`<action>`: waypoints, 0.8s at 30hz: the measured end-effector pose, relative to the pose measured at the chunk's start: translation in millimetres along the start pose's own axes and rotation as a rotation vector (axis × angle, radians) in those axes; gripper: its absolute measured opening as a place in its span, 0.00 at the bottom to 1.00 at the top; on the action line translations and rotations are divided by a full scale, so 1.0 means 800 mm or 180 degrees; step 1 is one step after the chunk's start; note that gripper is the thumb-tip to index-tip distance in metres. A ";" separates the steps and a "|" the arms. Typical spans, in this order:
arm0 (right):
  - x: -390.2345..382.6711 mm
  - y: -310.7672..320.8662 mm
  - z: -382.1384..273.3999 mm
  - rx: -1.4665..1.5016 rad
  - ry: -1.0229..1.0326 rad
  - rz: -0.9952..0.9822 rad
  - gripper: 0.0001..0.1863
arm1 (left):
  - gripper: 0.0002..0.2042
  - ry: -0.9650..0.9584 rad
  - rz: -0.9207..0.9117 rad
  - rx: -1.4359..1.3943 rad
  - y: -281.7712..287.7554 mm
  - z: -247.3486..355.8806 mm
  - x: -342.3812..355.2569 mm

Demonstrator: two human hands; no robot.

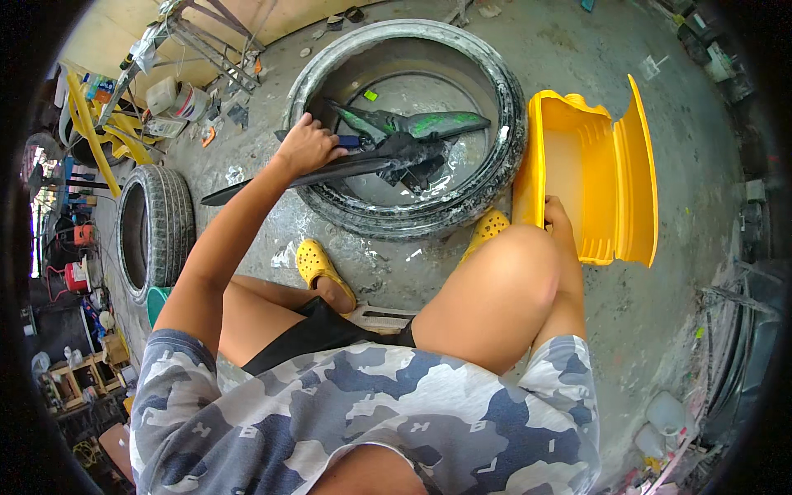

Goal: The recorder is using a sanding block to smooth the surface of a black plastic automotive trim piece.

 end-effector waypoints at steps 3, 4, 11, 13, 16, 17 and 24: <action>0.007 0.038 0.003 0.0163 0.0139 0.0070 0.11 | 0.24 0.0679 -0.0034 0.0023 0.002 0.018 -0.003; 0.023 0.061 0.006 0.0189 0.0160 0.0173 0.11 | 0.24 0.0854 0.0212 -0.0288 0.005 0.027 0.005; -0.089 0.151 -0.233 -0.0065 0.1036 0.0534 0.11 | 0.26 0.1318 0.0499 -0.1007 0.000 -0.030 -0.034; -0.131 0.189 -0.292 -0.0579 0.1617 0.0797 0.12 | 0.25 0.1033 0.0703 -0.1016 0.026 -0.052 -0.041; -0.190 0.210 -0.389 -0.0717 0.1899 0.0763 0.13 | 0.23 0.0567 0.1228 -0.1009 0.050 -0.083 -0.051; -0.213 0.201 -0.423 -0.0727 0.1833 0.0751 0.13 | 0.23 0.0607 0.1264 -0.1029 0.057 -0.090 -0.053; -0.277 0.036 -0.533 0.0200 0.2383 -0.0277 0.22 | 0.17 -0.1125 0.1145 -0.0819 0.043 -0.073 -0.017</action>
Point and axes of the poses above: each hand's wrist, its own x-axis towards the middle knuckle, its own y-axis out of the back of the hand, z = x × y, the point moved 2 cm from there along x, towards the middle knuckle, and after that the axes turned 11 degrees about -z, right-handed, at the moved point
